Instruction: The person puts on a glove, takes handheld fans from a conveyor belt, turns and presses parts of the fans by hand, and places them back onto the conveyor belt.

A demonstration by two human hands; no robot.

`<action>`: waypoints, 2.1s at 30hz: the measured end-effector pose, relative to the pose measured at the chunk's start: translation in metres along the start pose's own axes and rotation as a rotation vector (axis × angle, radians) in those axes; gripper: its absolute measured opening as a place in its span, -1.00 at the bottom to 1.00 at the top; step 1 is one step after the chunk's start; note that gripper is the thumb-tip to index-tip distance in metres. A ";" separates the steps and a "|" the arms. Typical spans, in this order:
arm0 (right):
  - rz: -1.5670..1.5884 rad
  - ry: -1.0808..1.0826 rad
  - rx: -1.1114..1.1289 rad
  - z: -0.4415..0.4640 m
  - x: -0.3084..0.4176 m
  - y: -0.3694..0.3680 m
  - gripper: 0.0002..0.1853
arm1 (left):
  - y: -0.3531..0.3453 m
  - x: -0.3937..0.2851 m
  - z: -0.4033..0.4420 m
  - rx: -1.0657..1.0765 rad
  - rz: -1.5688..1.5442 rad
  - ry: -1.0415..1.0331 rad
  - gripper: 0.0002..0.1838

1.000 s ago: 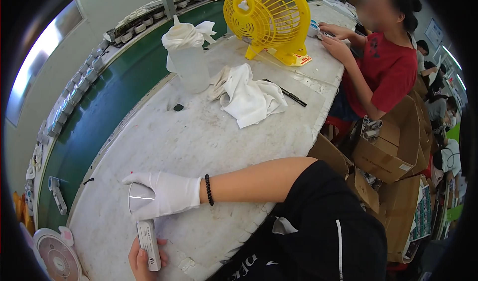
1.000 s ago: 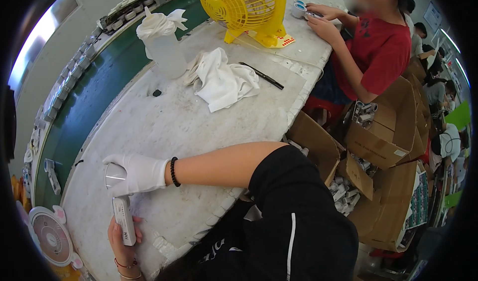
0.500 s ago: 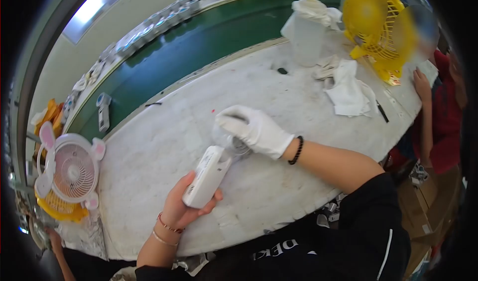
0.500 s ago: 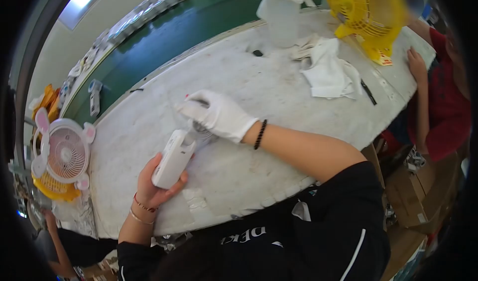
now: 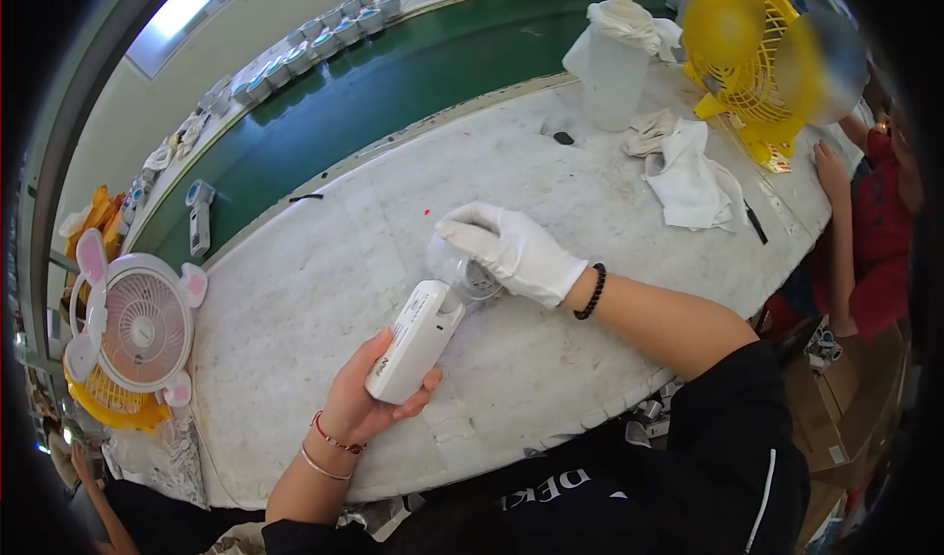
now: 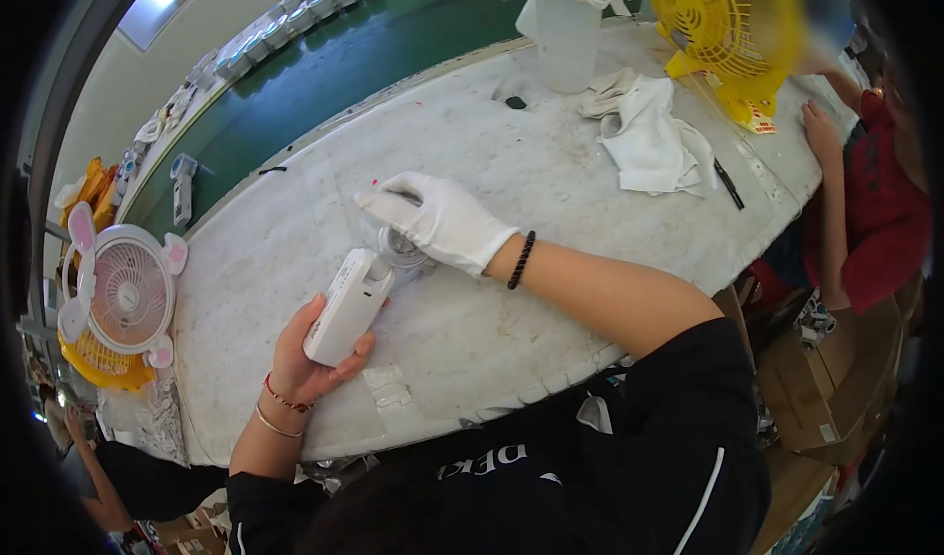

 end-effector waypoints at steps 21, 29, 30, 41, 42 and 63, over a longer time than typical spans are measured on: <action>-0.641 0.539 0.086 -0.023 0.024 -0.015 -0.20 | -0.004 0.001 -0.008 -0.373 0.179 -0.123 -0.51; -0.641 0.524 0.092 -0.022 0.023 -0.015 -0.26 | -0.002 0.002 -0.009 -0.379 0.136 -0.114 -0.53; -0.638 0.531 0.094 -0.021 0.023 -0.015 -0.26 | -0.001 0.002 -0.009 -0.381 0.125 -0.112 -0.52; -0.648 0.507 0.107 -0.021 0.021 -0.013 -0.26 | -0.005 0.000 -0.008 -0.343 0.115 -0.106 -0.47; -0.649 0.508 0.110 -0.020 0.021 -0.013 -0.26 | -0.006 0.000 -0.008 -0.360 0.111 -0.110 -0.47; -0.792 0.610 0.099 -0.029 0.031 -0.016 -0.16 | -0.001 0.002 -0.008 -0.284 0.134 -0.087 -0.42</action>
Point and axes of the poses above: each hand's wrist, its own z-axis towards the middle knuckle, its own y-axis out of the back of the hand, x = y × z, the point moved 6 cm from there along z, towards the middle knuckle, and after that the axes turned 12 degrees about z, right-handed, at the moved point
